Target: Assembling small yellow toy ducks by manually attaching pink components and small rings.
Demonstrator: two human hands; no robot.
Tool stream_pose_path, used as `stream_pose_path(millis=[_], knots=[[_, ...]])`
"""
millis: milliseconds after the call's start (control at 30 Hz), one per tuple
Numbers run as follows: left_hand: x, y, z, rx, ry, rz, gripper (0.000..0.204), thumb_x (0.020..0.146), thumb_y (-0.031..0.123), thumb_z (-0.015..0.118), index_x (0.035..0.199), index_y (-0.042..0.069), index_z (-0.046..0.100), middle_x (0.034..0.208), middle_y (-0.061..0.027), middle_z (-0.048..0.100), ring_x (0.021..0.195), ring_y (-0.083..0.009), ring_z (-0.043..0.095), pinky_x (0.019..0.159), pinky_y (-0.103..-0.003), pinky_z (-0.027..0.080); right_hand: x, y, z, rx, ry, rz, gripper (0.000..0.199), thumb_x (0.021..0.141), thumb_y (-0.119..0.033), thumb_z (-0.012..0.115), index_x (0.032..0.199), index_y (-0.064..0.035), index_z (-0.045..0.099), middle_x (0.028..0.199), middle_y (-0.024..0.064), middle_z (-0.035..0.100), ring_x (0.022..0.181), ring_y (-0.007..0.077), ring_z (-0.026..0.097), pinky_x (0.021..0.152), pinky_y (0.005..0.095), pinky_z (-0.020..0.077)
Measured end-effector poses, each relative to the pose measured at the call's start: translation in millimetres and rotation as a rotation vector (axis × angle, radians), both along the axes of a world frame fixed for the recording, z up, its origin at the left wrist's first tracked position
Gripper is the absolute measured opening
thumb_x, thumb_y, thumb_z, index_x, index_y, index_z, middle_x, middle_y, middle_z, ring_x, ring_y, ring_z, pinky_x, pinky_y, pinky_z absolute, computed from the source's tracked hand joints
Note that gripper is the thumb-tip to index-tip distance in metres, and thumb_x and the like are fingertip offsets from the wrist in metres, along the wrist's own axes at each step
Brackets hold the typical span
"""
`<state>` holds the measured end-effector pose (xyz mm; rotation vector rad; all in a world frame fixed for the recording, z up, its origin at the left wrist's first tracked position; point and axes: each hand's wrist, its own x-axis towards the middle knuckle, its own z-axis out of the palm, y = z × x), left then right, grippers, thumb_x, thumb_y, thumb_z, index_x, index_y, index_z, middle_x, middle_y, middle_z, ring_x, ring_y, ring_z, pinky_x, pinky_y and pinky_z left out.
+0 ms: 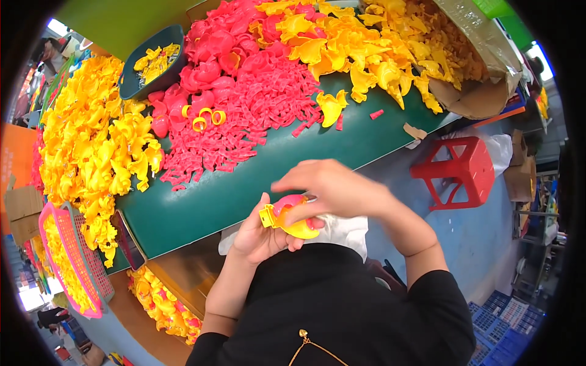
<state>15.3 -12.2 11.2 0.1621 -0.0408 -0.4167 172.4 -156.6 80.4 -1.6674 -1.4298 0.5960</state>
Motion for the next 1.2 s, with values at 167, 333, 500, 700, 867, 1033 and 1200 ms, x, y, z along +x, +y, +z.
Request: stream_pose_path(millis=[167,333,500,700,867,1033,1200], knots=[[8.9,-4.2,13.2,-0.055,0.162,0.185,0.067,0.100,0.041,0.042,0.151,0.005,0.018,0.149,-0.0287,0.029,0.107,-0.0365,0.062,0.088,-0.039,0.054,67.0,-36.3,-31.2,0.034,-0.548,-0.558,0.036,0.082,-0.006,0.069,0.118,-0.0053,0.064,0.120,0.0109,0.065,0.127,0.0311,0.050,0.103,0.0407,0.0403],[25.8,3.5,6.1,-0.063,0.075,0.228,0.054,0.102,0.030,0.041,0.144,-0.002,0.031,0.150,-0.0211,0.032,0.122,-0.0407,0.052,0.100,-0.043,0.050,88.3,-29.5,-48.6,0.282,-0.609,-0.562,0.047,0.084,-0.001,0.064,0.130,-0.0058,0.055,0.119,0.0156,0.060,0.119,0.0306,0.053,0.099,0.0364,0.0422],[24.9,7.2,-4.5,-0.191,0.068,0.319,0.055,0.099,0.037,0.050,0.139,0.000,0.038,0.148,-0.0195,0.035,0.123,-0.0409,0.052,0.100,-0.043,0.050,6.1,-26.4,-26.1,-0.067,-0.133,-0.477,0.070,0.081,-0.012,0.069,0.143,-0.0039,0.039,0.114,0.0150,0.050,0.109,0.0304,0.049,0.096,0.0329,0.0388],[20.3,4.3,6.6,0.355,0.019,0.490,0.064,0.090,0.024,0.068,0.141,0.002,0.037,0.145,-0.0215,0.039,0.129,-0.0370,0.047,0.104,-0.041,0.046,-17.7,-18.7,-55.4,-0.108,-0.593,-0.613,0.070,0.078,-0.008,0.073,0.140,-0.0016,0.042,0.123,0.0176,0.046,0.114,0.0355,0.043,0.098,0.0392,0.0392],[19.8,2.5,14.3,0.464,0.017,0.572,0.070,0.082,0.007,0.073,0.142,0.002,0.038,0.146,-0.0195,0.039,0.131,-0.0343,0.046,0.104,-0.044,0.046,-6.8,-32.4,-55.8,-0.049,-0.332,-0.562,0.062,0.080,-0.004,0.070,0.137,0.0004,0.046,0.132,0.0171,0.046,0.118,0.0352,0.045,0.096,0.0391,0.0428],[19.7,-0.2,11.5,0.516,-0.014,0.628,0.072,0.076,0.000,0.073,0.140,0.002,0.040,0.144,-0.0161,0.042,0.130,-0.0320,0.048,0.103,-0.047,0.047,-4.0,-34.5,-55.7,-0.022,-0.340,-0.545,0.057,0.080,-0.007,0.072,0.132,0.0011,0.051,0.131,0.0149,0.050,0.117,0.0338,0.047,0.097,0.0388,0.0429],[17.2,-2.0,12.8,0.585,0.037,0.651,0.076,0.075,0.004,0.073,0.142,0.003,0.037,0.146,-0.0175,0.039,0.130,-0.0344,0.047,0.103,-0.048,0.047,-21.0,-16.5,-62.9,0.003,-0.493,-0.731,0.055,0.076,-0.016,0.078,0.124,0.0011,0.058,0.122,0.0137,0.058,0.107,0.0315,0.055,0.091,0.0371,0.0470]])
